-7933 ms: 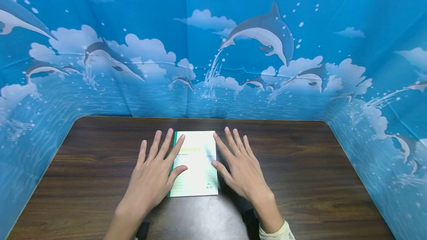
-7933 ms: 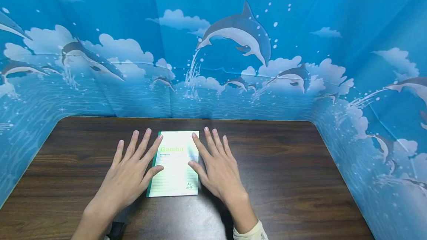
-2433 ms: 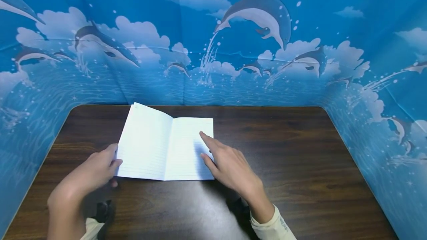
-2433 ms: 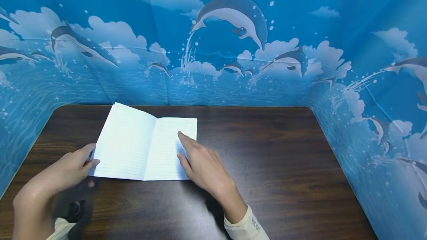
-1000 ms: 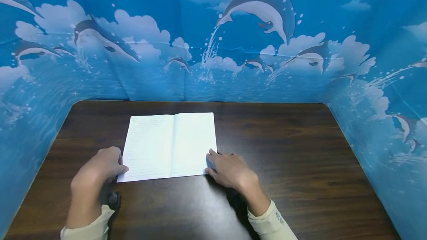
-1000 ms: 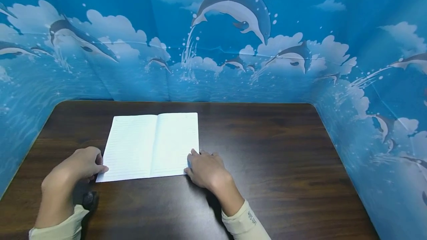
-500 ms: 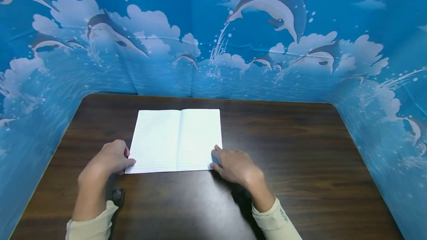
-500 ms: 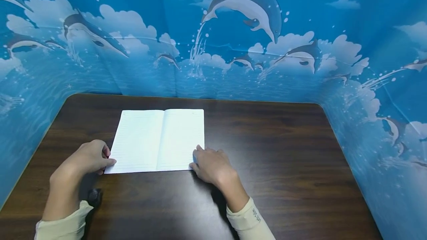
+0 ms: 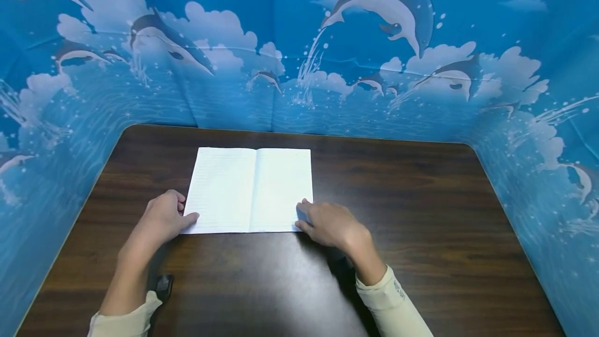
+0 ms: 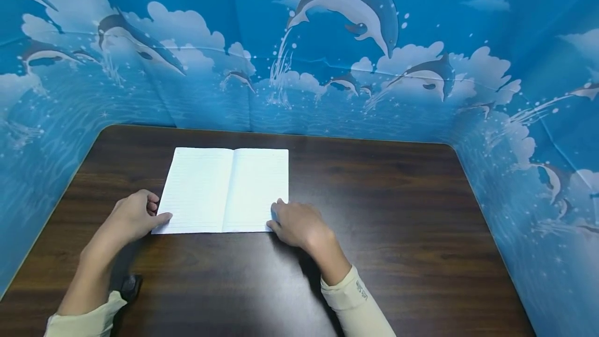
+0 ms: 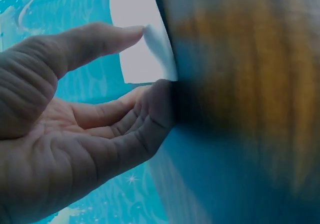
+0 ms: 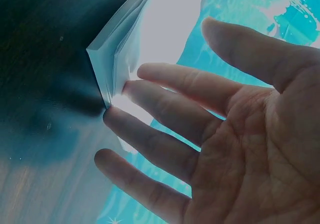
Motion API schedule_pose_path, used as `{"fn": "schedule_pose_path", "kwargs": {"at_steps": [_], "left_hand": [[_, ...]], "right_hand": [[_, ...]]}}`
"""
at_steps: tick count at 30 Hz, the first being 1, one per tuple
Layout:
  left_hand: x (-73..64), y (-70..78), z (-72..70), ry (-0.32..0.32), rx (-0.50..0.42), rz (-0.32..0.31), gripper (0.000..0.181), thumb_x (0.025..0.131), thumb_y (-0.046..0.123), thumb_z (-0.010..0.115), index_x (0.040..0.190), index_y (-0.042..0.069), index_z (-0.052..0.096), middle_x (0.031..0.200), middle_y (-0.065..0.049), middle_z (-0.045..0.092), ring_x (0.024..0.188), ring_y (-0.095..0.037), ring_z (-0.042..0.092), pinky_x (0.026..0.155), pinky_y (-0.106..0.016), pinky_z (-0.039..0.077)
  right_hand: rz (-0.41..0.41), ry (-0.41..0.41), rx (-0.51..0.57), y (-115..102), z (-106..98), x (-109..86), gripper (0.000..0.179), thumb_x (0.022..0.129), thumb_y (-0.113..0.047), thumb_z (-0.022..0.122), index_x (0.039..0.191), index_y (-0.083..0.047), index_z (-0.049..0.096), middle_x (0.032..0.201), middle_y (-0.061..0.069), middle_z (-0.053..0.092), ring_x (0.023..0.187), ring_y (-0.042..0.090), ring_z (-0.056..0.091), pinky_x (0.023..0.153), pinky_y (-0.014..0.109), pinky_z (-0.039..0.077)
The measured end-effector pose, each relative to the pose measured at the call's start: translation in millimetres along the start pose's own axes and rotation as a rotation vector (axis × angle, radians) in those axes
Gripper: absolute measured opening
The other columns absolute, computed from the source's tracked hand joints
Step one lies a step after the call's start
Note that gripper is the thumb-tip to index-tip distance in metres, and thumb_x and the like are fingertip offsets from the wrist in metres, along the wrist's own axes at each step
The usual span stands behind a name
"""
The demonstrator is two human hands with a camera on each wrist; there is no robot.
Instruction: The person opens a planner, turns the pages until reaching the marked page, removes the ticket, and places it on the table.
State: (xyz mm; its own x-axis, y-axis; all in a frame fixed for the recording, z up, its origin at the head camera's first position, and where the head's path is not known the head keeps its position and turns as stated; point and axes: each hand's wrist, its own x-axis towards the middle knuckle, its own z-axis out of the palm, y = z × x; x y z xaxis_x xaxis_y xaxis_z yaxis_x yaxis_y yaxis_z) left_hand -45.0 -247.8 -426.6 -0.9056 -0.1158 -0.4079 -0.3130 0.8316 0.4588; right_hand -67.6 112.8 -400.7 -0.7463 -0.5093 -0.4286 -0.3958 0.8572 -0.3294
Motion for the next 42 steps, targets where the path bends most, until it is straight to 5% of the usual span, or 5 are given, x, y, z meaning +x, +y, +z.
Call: {"fn": "schedule_pose_path", "kwargs": {"at_steps": [7,19,27,34,42], "left_hand": [[3.2,2.2,-4.5,-0.034,-0.106,-0.023,0.064,0.101,0.028,0.074,0.135,-0.02,0.05,0.105,-0.028,0.067,0.089,-0.033,0.062,0.074,-0.039,0.052],[6.2,-9.5,-11.5,-0.096,-0.235,-0.034,0.044,0.105,0.027,0.069,0.121,-0.013,0.056,0.093,-0.014,0.055,0.086,-0.027,0.053,0.071,-0.036,0.044],[6.6,-7.9,-13.3,-0.075,-0.232,-0.02,0.048,0.105,0.025,0.069,0.127,-0.013,0.051,0.101,-0.019,0.057,0.093,-0.031,0.056,0.074,-0.035,0.047],[5.9,-13.7,-10.6,-0.082,-0.245,-0.007,0.055,0.104,0.024,0.07,0.135,-0.016,0.049,0.11,-0.024,0.06,0.098,-0.033,0.058,0.08,-0.038,0.051],[4.5,-24.2,-5.4,-0.075,-0.29,0.009,0.055,0.105,0.022,0.069,0.139,-0.016,0.048,0.115,-0.026,0.062,0.1,-0.033,0.06,0.081,-0.035,0.052]], "right_hand": [[0.013,-0.017,-0.005,1,-6,-0.4,0.055,0.112,-0.038,0.057,0.16,-0.012,0.051,0.167,0.011,0.048,0.145,0.031,0.059,0.113,0.054,0.051],[-0.04,-0.018,-0.049,-1,-12,4.5,0.047,0.113,-0.036,0.057,0.15,-0.009,0.059,0.16,0.015,0.057,0.128,0.031,0.069,0.099,0.049,0.057],[-0.063,-0.02,0.092,13,-35,18.8,0.046,0.112,-0.029,0.06,0.151,-0.006,0.06,0.142,0.014,0.071,0.115,0.024,0.068,0.105,0.048,0.054],[0.022,0.133,0.153,29,-54,57.9,0.061,0.109,-0.03,0.066,0.16,-0.002,0.048,0.157,0.018,0.059,0.137,0.028,0.063,0.11,0.047,0.053],[0.109,0.254,0.064,41,-35,101.1,0.078,0.107,-0.043,0.067,0.165,-0.001,0.036,0.174,0.016,0.036,0.162,0.032,0.034,0.127,0.051,0.036]]}}
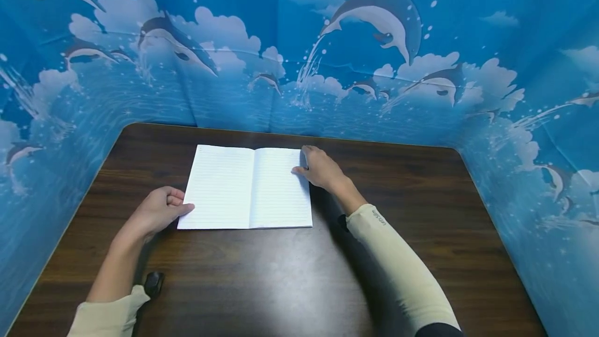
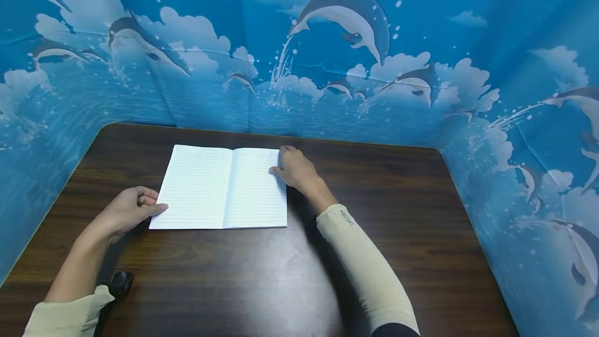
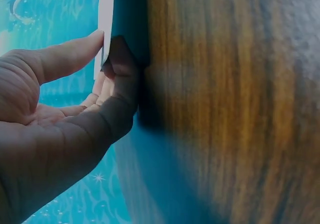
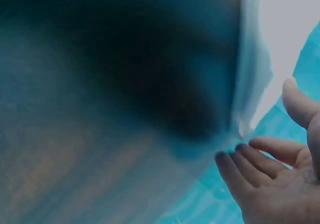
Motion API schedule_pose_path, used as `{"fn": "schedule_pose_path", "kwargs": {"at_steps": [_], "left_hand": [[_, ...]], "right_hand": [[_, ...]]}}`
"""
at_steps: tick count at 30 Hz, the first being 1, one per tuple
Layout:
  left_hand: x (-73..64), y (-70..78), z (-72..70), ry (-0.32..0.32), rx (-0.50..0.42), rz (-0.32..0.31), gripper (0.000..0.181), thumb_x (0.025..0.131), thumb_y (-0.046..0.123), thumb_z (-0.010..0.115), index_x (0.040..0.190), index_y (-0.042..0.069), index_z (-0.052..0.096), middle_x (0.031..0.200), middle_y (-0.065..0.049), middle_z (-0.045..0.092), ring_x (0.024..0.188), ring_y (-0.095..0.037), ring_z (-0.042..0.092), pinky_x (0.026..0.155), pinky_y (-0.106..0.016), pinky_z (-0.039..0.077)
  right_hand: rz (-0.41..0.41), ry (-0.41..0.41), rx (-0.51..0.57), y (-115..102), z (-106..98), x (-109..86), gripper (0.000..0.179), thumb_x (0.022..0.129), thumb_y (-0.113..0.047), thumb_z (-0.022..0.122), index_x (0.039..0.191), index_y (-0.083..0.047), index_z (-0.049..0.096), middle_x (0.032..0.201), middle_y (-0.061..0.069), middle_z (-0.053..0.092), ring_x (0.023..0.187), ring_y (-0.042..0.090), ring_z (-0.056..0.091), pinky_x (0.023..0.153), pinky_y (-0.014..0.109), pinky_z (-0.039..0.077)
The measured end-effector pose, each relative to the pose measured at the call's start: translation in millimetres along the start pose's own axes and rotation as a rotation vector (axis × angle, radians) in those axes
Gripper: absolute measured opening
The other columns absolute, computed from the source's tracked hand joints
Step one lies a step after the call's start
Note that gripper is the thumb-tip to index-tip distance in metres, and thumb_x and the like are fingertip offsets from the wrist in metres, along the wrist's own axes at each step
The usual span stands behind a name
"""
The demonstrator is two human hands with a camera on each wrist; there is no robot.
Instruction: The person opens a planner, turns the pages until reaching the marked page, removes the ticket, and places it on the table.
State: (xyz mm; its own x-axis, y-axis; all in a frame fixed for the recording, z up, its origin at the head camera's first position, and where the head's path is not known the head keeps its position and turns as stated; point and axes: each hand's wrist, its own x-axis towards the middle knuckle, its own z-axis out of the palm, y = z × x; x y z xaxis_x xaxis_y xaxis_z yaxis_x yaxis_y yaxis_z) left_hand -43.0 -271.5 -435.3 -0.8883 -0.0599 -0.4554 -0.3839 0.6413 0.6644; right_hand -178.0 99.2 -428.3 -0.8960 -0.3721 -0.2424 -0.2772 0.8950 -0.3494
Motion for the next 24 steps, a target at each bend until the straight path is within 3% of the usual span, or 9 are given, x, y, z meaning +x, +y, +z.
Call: {"fn": "schedule_pose_path", "kwargs": {"at_steps": [5,13,18,24], "left_hand": [[0.9,-4.9,2.4,-0.014,-0.063,0.006,0.057,0.106,0.023,0.069,0.142,-0.015,0.046,0.116,-0.025,0.065,0.1,-0.031,0.062,0.08,-0.032,0.053],[3.2,-7.9,2.3,-0.023,-0.089,0.02,0.056,0.106,0.023,0.069,0.142,-0.014,0.045,0.111,-0.019,0.067,0.097,-0.027,0.063,0.078,-0.03,0.053],[3.4,-8.5,2.2,-0.023,-0.081,0.02,0.056,0.106,0.022,0.069,0.142,-0.014,0.045,0.113,-0.02,0.067,0.098,-0.027,0.063,0.078,-0.03,0.052],[3.9,-10.2,3.9,-0.012,-0.081,0.013,0.057,0.107,0.022,0.068,0.144,-0.014,0.044,0.115,-0.022,0.067,0.098,-0.027,0.063,0.076,-0.028,0.053]], "right_hand": [[-0.006,0.029,-0.142,7,16,6.6,0.077,0.108,-0.046,0.063,0.165,-0.003,0.037,0.177,0.013,0.03,0.166,0.029,0.027,0.129,0.053,0.033],[-0.068,0.087,-0.27,8,24,6.7,0.069,0.108,-0.047,0.061,0.162,-0.007,0.046,0.176,0.013,0.032,0.164,0.028,0.031,0.123,0.052,0.043],[-0.105,0.152,-0.284,5,24,5.3,0.059,0.105,-0.044,0.068,0.154,-0.011,0.059,0.171,0.016,0.042,0.157,0.033,0.044,0.117,0.05,0.048],[-0.128,0.221,-0.205,4,29,2.9,0.05,0.104,-0.036,0.073,0.147,-0.011,0.066,0.156,0.015,0.055,0.131,0.031,0.054,0.103,0.043,0.055]]}}
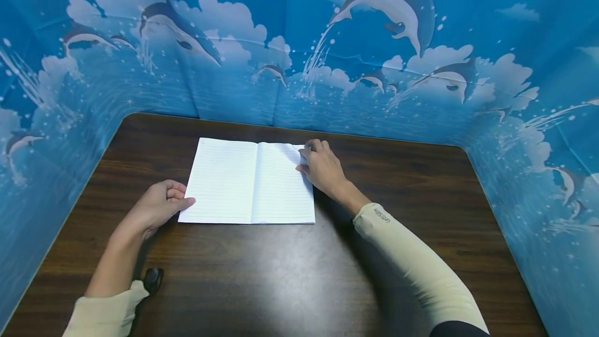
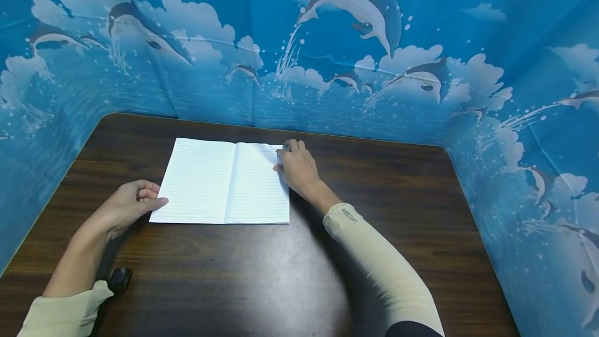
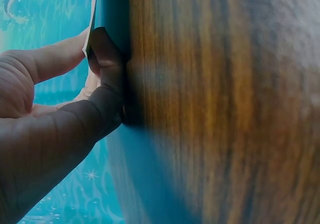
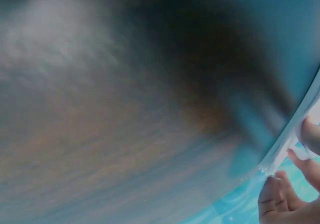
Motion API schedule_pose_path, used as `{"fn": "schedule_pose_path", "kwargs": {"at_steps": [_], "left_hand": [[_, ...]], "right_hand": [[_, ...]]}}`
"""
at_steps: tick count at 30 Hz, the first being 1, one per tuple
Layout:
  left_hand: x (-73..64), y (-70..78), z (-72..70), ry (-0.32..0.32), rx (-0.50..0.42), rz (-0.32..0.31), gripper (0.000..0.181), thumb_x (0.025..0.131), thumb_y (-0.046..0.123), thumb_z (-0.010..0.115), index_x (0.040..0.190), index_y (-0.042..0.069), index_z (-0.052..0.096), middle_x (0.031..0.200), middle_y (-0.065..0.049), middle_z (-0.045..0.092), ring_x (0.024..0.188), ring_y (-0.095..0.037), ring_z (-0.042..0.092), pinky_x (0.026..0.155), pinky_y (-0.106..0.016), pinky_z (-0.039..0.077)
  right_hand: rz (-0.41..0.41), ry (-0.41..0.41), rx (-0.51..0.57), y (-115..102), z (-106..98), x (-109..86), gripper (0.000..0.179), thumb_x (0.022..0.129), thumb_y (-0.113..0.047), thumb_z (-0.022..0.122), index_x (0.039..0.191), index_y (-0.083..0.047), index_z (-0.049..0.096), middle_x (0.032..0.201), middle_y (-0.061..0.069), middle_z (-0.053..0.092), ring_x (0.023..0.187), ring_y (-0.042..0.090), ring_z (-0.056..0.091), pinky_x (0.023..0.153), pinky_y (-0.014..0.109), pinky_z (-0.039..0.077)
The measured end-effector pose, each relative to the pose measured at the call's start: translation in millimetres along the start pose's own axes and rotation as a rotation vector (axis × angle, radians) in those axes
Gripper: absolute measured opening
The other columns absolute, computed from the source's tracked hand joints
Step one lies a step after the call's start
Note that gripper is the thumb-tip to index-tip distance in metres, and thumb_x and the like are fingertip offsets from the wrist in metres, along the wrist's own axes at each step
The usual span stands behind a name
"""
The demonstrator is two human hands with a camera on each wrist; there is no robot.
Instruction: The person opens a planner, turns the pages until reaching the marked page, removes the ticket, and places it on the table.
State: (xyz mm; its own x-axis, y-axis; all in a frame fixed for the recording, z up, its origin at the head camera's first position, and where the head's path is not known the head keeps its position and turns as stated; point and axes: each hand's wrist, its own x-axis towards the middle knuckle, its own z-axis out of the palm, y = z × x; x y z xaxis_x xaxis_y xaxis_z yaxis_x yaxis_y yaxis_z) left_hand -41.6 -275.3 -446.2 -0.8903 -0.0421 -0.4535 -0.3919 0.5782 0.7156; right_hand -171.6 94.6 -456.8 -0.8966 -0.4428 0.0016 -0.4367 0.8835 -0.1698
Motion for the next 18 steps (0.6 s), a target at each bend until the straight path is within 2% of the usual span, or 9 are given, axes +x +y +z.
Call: {"fn": "schedule_pose_path", "kwargs": {"at_steps": [3,8,14,18], "left_hand": [[0.0,0.3,0.0,0.001,-0.004,-0.001,0.058,0.107,0.022,0.069,0.144,-0.015,0.043,0.115,-0.022,0.067,0.098,-0.028,0.063,0.075,-0.027,0.053],[-0.4,2.8,-1.3,-0.006,-0.019,-0.003,0.058,0.107,0.021,0.068,0.144,-0.015,0.043,0.114,-0.021,0.067,0.097,-0.027,0.063,0.074,-0.025,0.053],[0.0,4.8,-2.8,-0.015,-0.025,-0.008,0.057,0.107,0.02,0.068,0.144,-0.015,0.043,0.114,-0.021,0.065,0.097,-0.028,0.062,0.074,-0.026,0.053],[0.2,6.4,-3.4,-0.02,-0.026,-0.005,0.056,0.107,0.021,0.067,0.143,-0.015,0.043,0.115,-0.021,0.064,0.098,-0.028,0.061,0.074,-0.027,0.052]], "right_hand": [[0.028,-0.006,0.125,0.4,2.3,-2.5,0.05,0.105,-0.03,0.073,0.15,-0.009,0.063,0.148,0.017,0.055,0.121,0.029,0.06,0.096,0.042,0.059],[0.099,-0.006,0.349,2.5,3.2,-5.5,0.059,0.102,-0.02,0.076,0.154,-0.004,0.055,0.146,0.023,0.054,0.122,0.031,0.062,0.099,0.044,0.058],[0.186,0.025,0.487,3.2,0.6,-7.5,0.071,0.097,-0.014,0.082,0.157,0.001,0.048,0.149,0.027,0.05,0.1,0.028,0.068,0.081,0.036,0.058],[0.253,0.064,0.571,5.0,-1.8,-9.2,0.074,0.094,-0.013,0.085,0.157,0.002,0.048,0.146,0.024,0.054,0.091,0.025,0.071,0.075,0.031,0.057]]}}
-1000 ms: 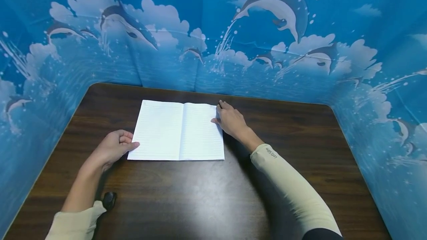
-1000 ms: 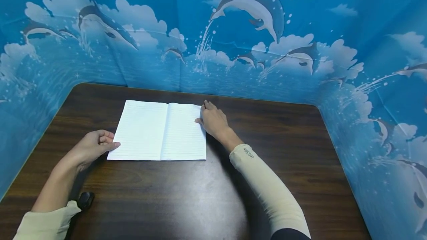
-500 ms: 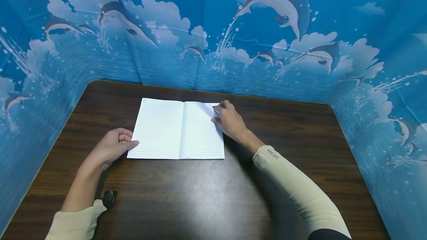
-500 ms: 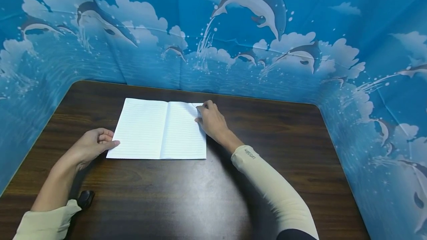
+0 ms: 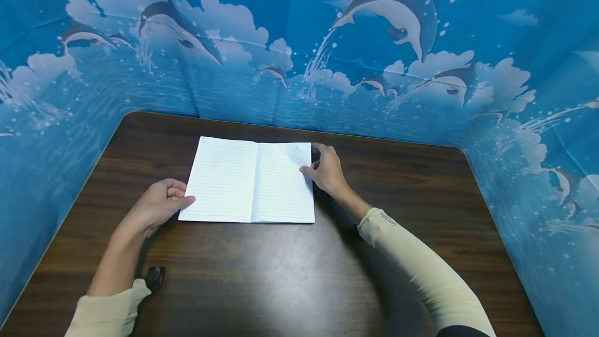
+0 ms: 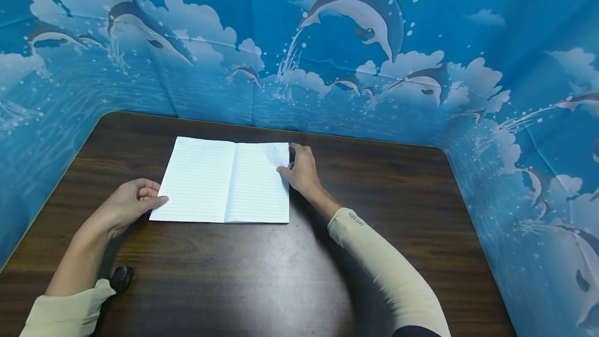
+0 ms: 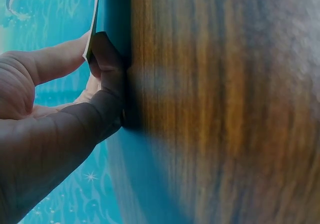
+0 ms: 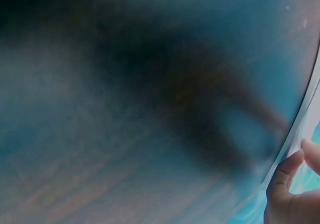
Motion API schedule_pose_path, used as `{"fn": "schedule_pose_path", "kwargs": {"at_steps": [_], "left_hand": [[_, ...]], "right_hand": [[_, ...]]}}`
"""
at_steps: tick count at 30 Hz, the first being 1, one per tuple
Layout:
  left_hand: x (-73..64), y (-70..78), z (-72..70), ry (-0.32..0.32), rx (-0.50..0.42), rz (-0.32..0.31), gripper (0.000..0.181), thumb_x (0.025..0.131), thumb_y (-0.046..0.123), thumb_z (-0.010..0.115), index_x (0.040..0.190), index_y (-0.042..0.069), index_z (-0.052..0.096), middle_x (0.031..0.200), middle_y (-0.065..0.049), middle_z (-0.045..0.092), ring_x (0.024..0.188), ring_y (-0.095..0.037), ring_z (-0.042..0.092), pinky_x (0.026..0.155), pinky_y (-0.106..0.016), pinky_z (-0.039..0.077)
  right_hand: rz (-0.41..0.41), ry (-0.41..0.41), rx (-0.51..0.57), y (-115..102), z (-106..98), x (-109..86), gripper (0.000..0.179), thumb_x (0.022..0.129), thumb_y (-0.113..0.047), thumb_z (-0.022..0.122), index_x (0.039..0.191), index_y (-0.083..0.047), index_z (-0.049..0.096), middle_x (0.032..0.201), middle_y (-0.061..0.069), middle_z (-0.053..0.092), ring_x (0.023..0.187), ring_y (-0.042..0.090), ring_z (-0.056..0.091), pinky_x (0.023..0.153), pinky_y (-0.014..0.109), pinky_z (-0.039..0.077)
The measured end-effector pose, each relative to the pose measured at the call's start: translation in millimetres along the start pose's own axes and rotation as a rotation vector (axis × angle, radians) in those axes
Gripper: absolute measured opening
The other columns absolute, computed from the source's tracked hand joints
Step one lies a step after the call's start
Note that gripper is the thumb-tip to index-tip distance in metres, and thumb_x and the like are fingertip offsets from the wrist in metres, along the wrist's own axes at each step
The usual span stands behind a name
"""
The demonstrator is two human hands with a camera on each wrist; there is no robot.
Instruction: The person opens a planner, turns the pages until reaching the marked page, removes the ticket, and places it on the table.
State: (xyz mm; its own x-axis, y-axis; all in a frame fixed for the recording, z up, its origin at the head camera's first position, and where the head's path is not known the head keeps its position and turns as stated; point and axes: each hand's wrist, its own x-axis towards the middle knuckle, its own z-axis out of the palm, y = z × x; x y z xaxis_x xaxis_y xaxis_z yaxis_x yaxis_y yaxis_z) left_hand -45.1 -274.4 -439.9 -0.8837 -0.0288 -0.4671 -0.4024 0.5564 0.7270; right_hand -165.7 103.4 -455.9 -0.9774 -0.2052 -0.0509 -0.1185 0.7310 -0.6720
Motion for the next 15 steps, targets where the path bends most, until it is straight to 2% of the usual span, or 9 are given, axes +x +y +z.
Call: {"fn": "schedule_pose_path", "kwargs": {"at_steps": [3,7,10,15], "left_hand": [[0.6,1.1,0.6,0.006,0.006,0.005,0.055,0.107,0.021,0.066,0.143,-0.015,0.044,0.114,-0.021,0.063,0.098,-0.028,0.061,0.075,-0.028,0.052],[1.1,2.7,0.4,0.005,0.022,-0.003,0.055,0.108,0.022,0.066,0.143,-0.015,0.045,0.115,-0.024,0.067,0.101,-0.03,0.061,0.081,-0.035,0.05],[2.4,4.3,0.4,-0.006,0.033,-0.016,0.055,0.108,0.022,0.065,0.144,-0.016,0.045,0.118,-0.027,0.07,0.103,-0.032,0.062,0.087,-0.04,0.049],[5.0,6.1,1.6,-0.008,0.032,-0.035,0.057,0.108,0.021,0.065,0.146,-0.016,0.044,0.122,-0.029,0.069,0.101,-0.031,0.063,0.085,-0.039,0.05]], "right_hand": [[0.016,0.026,0.067,2,-2,1.7,0.065,0.094,-0.011,0.085,0.15,0.003,0.055,0.129,0.02,0.065,0.089,0.024,0.068,0.075,0.03,0.055],[0.01,0.01,0.092,1,-7,4.9,0.039,0.096,-0.012,0.082,0.129,0.004,0.068,0.104,0.015,0.071,0.089,0.024,0.066,0.079,0.031,0.055],[-0.003,-0.015,0.088,0,-12,7.0,0.027,0.099,-0.014,0.079,0.118,0.003,0.071,0.098,0.013,0.071,0.089,0.023,0.066,0.078,0.031,0.056],[-0.026,-0.057,0.131,-4,-24,11.6,0.022,0.101,-0.014,0.076,0.113,0.004,0.072,0.093,0.015,0.072,0.082,0.026,0.072,0.069,0.029,0.059]]}}
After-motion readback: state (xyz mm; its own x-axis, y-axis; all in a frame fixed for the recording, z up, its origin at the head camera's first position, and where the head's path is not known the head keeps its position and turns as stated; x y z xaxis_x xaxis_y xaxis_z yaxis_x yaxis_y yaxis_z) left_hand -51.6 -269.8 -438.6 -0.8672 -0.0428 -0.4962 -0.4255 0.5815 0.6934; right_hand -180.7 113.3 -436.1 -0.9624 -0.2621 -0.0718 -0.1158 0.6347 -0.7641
